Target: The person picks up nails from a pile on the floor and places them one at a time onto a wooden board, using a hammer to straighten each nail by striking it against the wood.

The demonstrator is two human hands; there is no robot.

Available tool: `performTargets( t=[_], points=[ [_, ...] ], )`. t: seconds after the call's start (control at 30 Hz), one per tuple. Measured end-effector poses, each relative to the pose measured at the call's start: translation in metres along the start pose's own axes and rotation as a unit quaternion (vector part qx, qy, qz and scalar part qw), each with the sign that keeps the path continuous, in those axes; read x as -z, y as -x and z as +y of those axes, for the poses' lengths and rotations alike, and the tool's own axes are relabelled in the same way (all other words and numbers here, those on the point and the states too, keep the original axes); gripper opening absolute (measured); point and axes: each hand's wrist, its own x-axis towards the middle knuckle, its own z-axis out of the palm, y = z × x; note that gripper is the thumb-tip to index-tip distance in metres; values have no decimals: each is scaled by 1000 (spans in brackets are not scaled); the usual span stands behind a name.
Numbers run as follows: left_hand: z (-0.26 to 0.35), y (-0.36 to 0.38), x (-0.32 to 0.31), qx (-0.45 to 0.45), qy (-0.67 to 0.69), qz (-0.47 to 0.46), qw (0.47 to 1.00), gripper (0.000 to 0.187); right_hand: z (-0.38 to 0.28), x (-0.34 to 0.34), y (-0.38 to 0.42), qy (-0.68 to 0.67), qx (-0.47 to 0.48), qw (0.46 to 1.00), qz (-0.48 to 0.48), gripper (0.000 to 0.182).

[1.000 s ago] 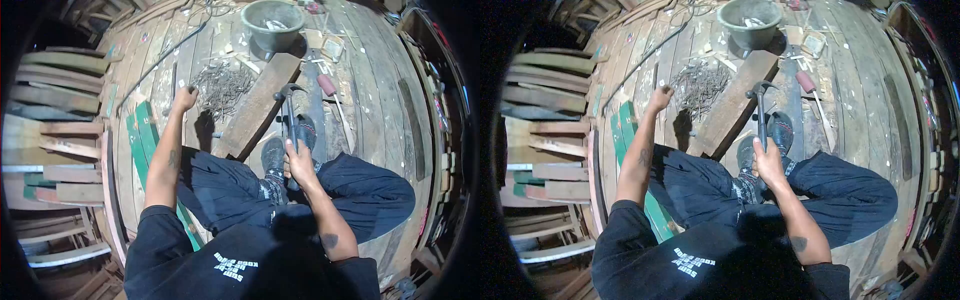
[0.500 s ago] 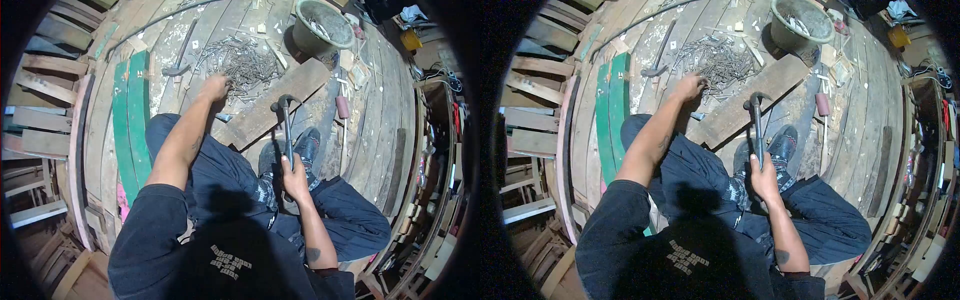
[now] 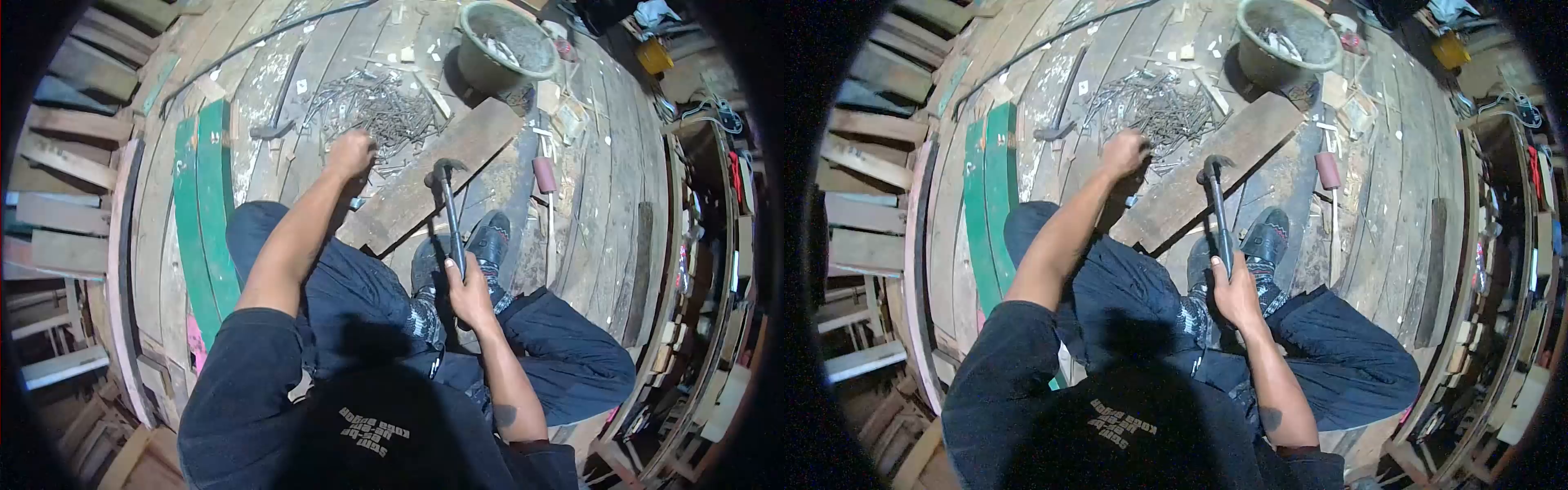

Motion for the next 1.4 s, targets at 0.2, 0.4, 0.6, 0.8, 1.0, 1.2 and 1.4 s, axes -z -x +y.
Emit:
performTargets(
  t=[0.2,0.4,0.6,0.8,1.0,1.2,1.4],
  points=[
    [-14,-15,46,87,404,100,905,24,5,2,0,-13,-5,1000,-4,42],
    [10,13,78,40,584,59,809,25,8,4,1,-23,6,1000,3,42],
    [58,31,55,60,574,22,816,21,17,3,3,-73,25,997,31,42],
    [69,31,-2,88,532,-58,840,21,45,1,-9,-70,5,990,124,41],
    [61,40,-23,-56,298,2,953,24,20,26,2,-206,-113,968,88,43],
    [84,57,-13,-163,180,112,964,26,25,21,-2,-216,-55,969,105,39],
    [91,57,-19,-170,93,113,974,22,15,19,5,-226,-65,970,56,32]
  ],
)
